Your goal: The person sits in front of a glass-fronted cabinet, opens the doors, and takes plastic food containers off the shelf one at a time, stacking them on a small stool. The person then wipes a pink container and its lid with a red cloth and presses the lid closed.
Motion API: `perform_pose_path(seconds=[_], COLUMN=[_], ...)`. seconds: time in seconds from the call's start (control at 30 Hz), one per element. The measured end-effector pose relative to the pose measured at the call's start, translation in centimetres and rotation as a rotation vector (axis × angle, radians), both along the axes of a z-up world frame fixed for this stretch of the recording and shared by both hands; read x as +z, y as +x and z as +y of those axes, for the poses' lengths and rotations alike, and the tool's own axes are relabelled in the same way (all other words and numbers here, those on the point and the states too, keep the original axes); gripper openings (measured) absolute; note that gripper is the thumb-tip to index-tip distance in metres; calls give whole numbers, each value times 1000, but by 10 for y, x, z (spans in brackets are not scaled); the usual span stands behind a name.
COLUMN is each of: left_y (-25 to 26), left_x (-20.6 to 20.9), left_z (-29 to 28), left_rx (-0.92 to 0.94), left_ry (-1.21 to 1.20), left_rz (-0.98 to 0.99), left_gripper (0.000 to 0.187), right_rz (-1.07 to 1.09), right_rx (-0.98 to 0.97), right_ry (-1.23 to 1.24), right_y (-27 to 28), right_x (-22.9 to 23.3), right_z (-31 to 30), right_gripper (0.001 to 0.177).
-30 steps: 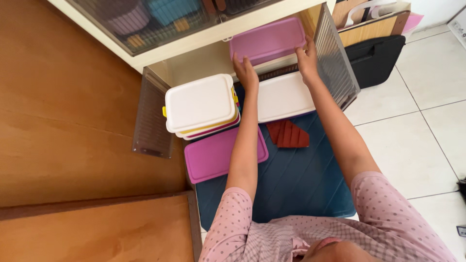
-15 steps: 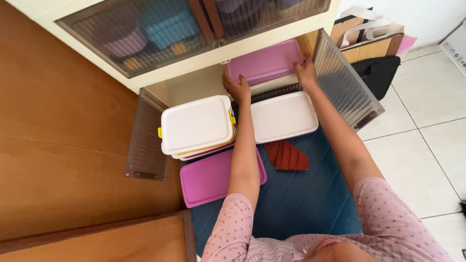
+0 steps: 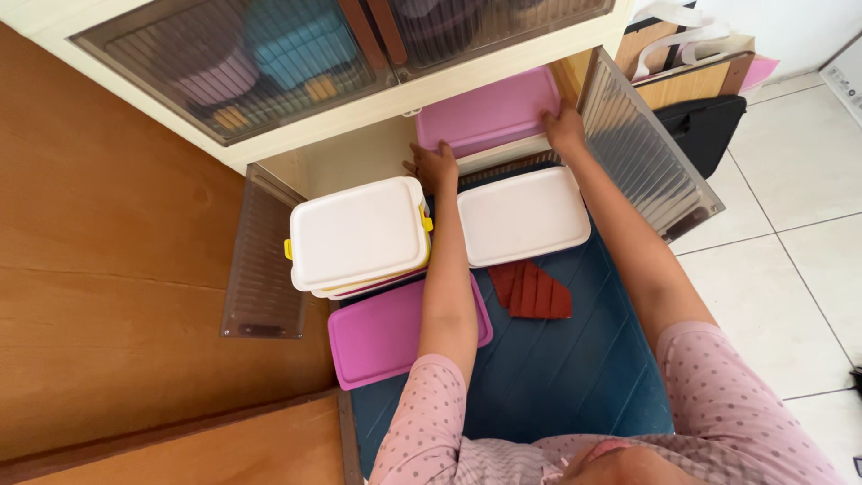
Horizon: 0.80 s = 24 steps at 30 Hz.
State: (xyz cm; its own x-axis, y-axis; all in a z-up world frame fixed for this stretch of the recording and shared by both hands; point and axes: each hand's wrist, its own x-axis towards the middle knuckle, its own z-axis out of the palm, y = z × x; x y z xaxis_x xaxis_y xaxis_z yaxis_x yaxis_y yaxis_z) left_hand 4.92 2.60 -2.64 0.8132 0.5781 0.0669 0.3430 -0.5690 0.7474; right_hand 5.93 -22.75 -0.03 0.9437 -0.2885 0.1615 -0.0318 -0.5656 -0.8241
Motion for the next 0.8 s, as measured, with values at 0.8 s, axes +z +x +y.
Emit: perform_pose_path(seconds=[0.8], left_y=[-2], left_x=[26], left_z=[-8], left_rx=[-5], left_ry=[-261], left_rz=[-443], left_gripper=[62], right_rz=[-180], right_rx=[39], right_ry=[385], right_y=[-9], right_x=[10], right_z=[-5], right_gripper=[44])
